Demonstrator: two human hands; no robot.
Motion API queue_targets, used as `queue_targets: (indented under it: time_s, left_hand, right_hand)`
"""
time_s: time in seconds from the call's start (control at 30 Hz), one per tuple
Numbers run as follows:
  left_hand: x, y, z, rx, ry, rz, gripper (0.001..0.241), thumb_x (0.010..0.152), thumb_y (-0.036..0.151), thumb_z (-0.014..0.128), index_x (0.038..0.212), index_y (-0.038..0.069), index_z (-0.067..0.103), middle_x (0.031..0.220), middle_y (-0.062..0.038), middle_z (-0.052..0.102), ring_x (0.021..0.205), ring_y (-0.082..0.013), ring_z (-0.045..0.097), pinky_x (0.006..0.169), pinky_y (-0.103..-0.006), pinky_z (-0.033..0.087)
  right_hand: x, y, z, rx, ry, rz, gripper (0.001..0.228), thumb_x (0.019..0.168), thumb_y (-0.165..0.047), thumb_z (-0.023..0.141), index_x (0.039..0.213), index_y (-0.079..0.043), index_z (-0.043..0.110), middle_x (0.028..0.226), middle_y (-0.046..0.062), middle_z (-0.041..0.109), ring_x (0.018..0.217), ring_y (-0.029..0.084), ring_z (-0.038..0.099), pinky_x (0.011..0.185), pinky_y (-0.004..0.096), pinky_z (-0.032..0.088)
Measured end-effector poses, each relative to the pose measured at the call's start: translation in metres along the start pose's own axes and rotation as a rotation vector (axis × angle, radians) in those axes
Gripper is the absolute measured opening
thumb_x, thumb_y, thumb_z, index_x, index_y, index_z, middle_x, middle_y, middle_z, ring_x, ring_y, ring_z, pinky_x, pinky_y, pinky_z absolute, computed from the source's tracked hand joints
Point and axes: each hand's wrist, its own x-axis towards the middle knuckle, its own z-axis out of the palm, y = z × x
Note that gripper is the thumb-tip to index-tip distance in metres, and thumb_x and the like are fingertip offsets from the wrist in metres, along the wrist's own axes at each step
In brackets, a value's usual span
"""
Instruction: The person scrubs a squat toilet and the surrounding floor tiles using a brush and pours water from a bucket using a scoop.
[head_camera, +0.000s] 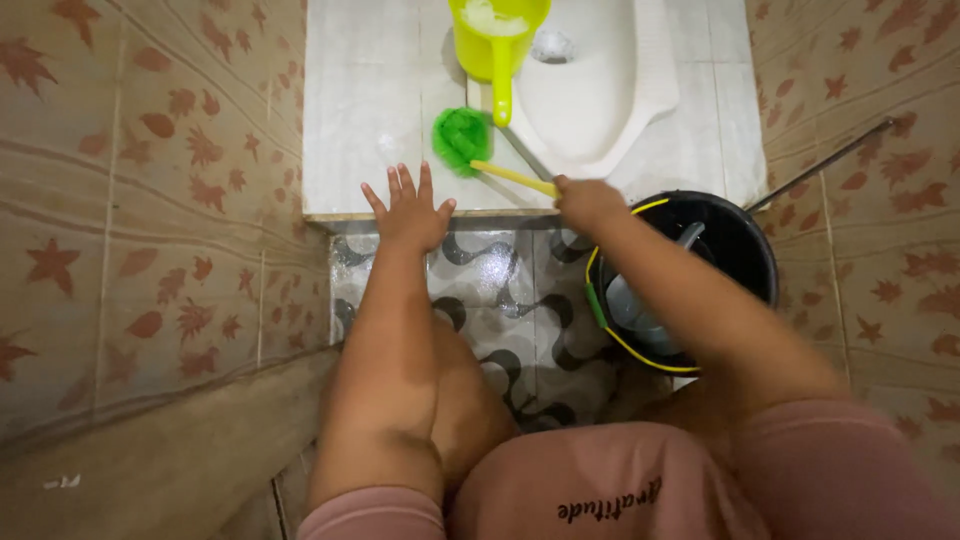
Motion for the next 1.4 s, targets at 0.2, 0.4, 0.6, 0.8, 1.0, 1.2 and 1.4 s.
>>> queue_targets:
  time_s: [0.2,0.4,0.6,0.8,1.0,1.2,1.4]
  left_hand:
    - [-0.004,-0.003,-0.005,-0.027,0.072,0.066,0.083,0.100,0.059,0.039,0.165,0.018,0.006,0.172,-0.017,0.003,0.159,-0.0301,-0.005,0.115,-0.0679,-0.019]
    - [0.000,0.001,0.000,0.003,0.044,0.037,0.083,0.101,0.060,0.038,0.165,0.019,0.006,0.172,-0.017,0.003,0.159,-0.0304,-0.006,0.115,-0.0684,-0.019]
    - [-0.002,-0.010,0.001,-0.014,0.018,0.007,0.083,0.100,0.059,0.038,0.165,0.019,0.006,0.171,-0.017,0.003,0.159,-0.0308,-0.006,0.114,-0.0697,-0.019]
    - [-0.001,-0.015,0.001,0.009,0.051,0.022,0.083,0.101,0.058,0.039,0.165,0.018,0.007,0.171,-0.018,0.004,0.159,-0.0313,-0.005,0.114,-0.0694,-0.018]
    - [0.003,-0.012,0.002,0.050,0.009,-0.025,0.083,0.100,0.059,0.039,0.165,0.019,0.006,0.171,-0.017,0.003,0.158,-0.0303,-0.005,0.114,-0.0696,-0.018]
    - [-0.005,-0.019,0.006,0.027,0.051,-0.006,0.083,0.099,0.058,0.042,0.165,0.018,0.011,0.171,-0.019,0.006,0.159,-0.0312,-0.002,0.114,-0.0699,-0.017]
    - [-0.002,-0.017,0.005,0.048,0.057,0.003,0.083,0.099,0.059,0.041,0.164,0.017,0.011,0.170,-0.019,0.006,0.158,-0.0317,-0.002,0.113,-0.0705,-0.018]
  right_hand:
    - [-0.054,0.065,-0.041,-0.286,-0.203,0.028,0.042,0.096,-0.042,0.056,0.130,-0.018,0.060,0.110,0.019,0.073,0.106,0.041,0.070,0.089,0.055,0.055]
    - [0.006,0.001,0.007,-0.056,-0.005,-0.006,0.035,0.103,-0.034,0.053,0.127,-0.009,0.059,0.107,0.021,0.075,0.102,0.042,0.071,0.087,0.056,0.054]
    - [-0.010,0.035,-0.001,-0.146,-0.099,-0.078,0.039,0.101,-0.032,0.053,0.133,-0.012,0.057,0.112,0.021,0.074,0.105,0.042,0.070,0.088,0.056,0.054]
    - [-0.038,0.069,-0.038,-0.282,-0.276,0.053,0.040,0.097,-0.037,0.054,0.131,-0.016,0.059,0.113,0.019,0.072,0.107,0.042,0.069,0.090,0.055,0.055]
    - [0.029,0.000,0.020,0.015,-0.004,-0.063,0.041,0.093,-0.035,0.061,0.121,-0.005,0.057,0.102,0.022,0.073,0.098,0.043,0.069,0.084,0.056,0.054]
    - [0.000,0.071,-0.017,-0.236,-0.234,0.018,0.042,0.102,-0.034,0.049,0.132,-0.008,0.062,0.118,0.023,0.072,0.108,0.042,0.070,0.091,0.055,0.055]
    - [0.006,0.038,-0.006,-0.261,-0.088,-0.060,0.039,0.103,-0.032,0.049,0.131,-0.006,0.060,0.112,0.020,0.076,0.105,0.041,0.073,0.089,0.054,0.057]
